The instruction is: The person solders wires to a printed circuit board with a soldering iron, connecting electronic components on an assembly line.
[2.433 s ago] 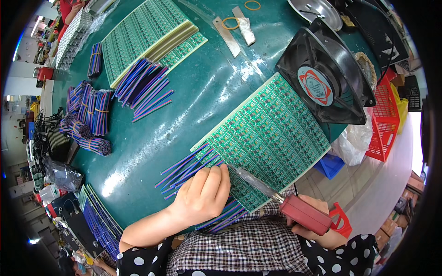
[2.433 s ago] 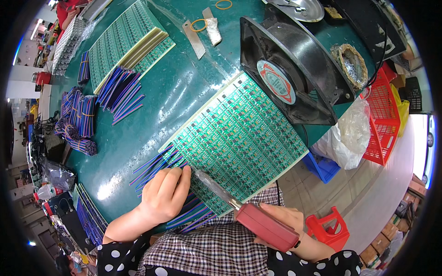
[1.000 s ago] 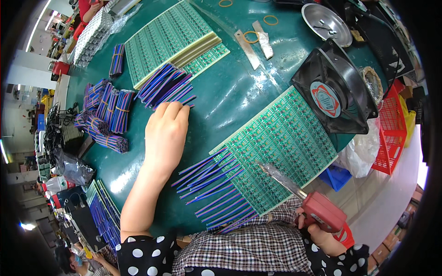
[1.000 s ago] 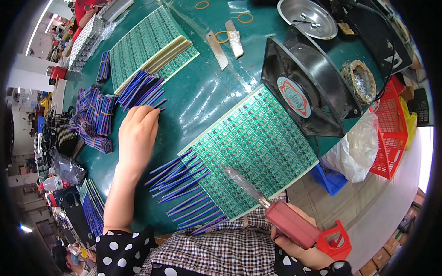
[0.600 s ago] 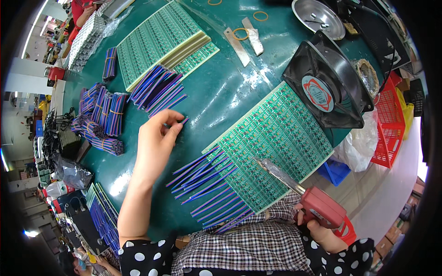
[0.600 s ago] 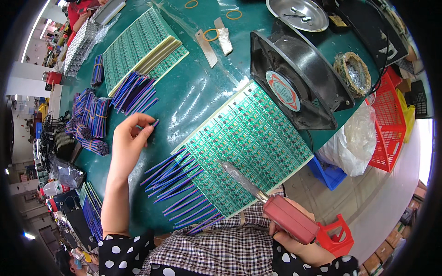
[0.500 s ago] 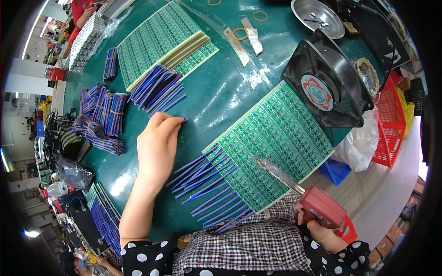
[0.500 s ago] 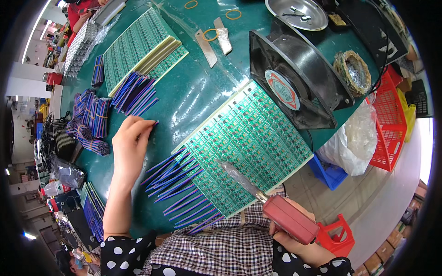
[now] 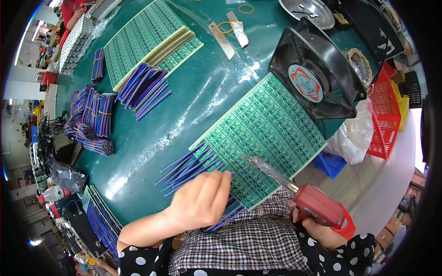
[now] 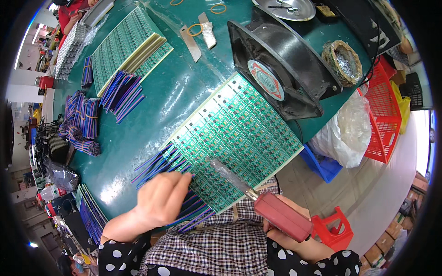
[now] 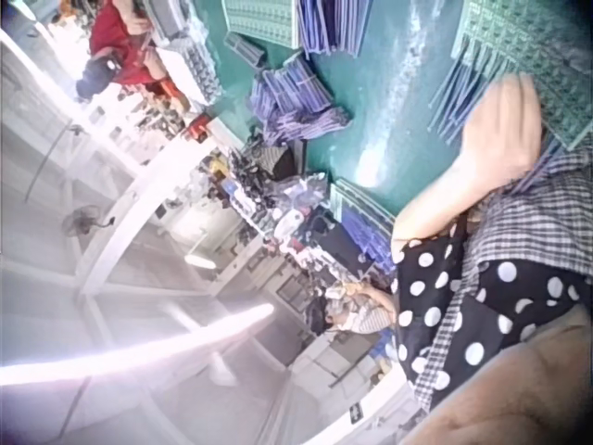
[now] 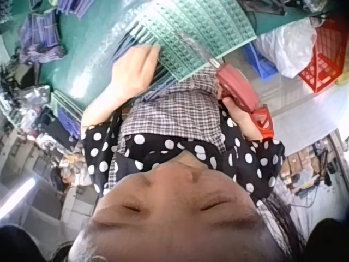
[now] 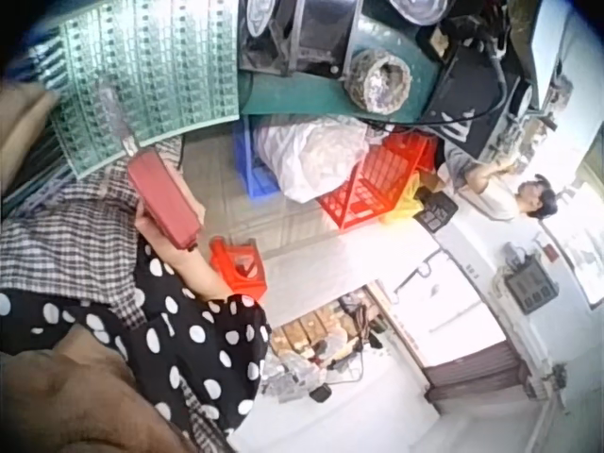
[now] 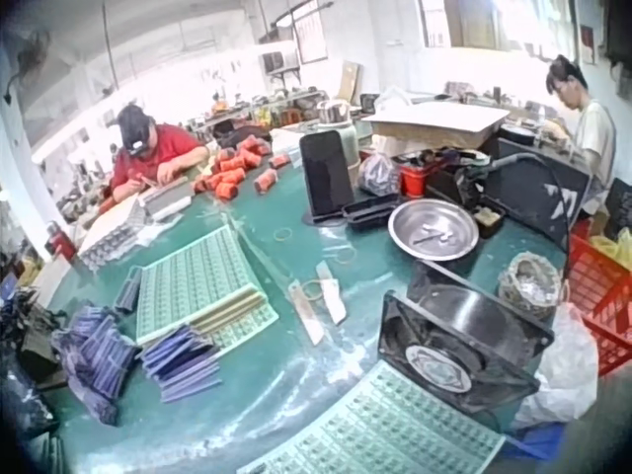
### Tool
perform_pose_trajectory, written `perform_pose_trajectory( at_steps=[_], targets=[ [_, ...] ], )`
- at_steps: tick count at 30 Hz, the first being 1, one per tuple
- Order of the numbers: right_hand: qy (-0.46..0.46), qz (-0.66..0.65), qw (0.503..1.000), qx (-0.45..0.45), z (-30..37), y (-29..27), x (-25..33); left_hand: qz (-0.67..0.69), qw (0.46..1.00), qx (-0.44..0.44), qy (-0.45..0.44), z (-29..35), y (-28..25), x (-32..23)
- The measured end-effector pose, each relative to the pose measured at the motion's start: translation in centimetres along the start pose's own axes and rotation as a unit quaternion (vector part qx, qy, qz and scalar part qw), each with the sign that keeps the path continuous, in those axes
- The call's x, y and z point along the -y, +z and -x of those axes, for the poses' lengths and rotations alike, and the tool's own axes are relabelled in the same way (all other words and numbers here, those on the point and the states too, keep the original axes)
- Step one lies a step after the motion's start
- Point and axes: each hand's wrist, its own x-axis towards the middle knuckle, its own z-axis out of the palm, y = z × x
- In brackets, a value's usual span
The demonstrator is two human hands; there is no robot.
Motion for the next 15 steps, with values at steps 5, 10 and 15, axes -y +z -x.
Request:
perform_pose_trajectory(
  at_steps=[5,10,15],
  targets=[
    [-0.042,-0.033,0.998,0.019,-0.1,0.1,-0.6,-0.050,0.999,-0.005,0.001,0.8,2.1,-0.6],
    [-0.015,-0.163,0.985,0.051,-0.8,0.3,-0.5,-0.061,0.998,0.005,-0.006,0.8,2.2,-0.8],
    [-0.088,-0.122,0.988,0.037,-1.1,0.8,-1.3,-0.057,0.998,0.000,-0.017,0.9,2.2,-0.9]
  ],
)
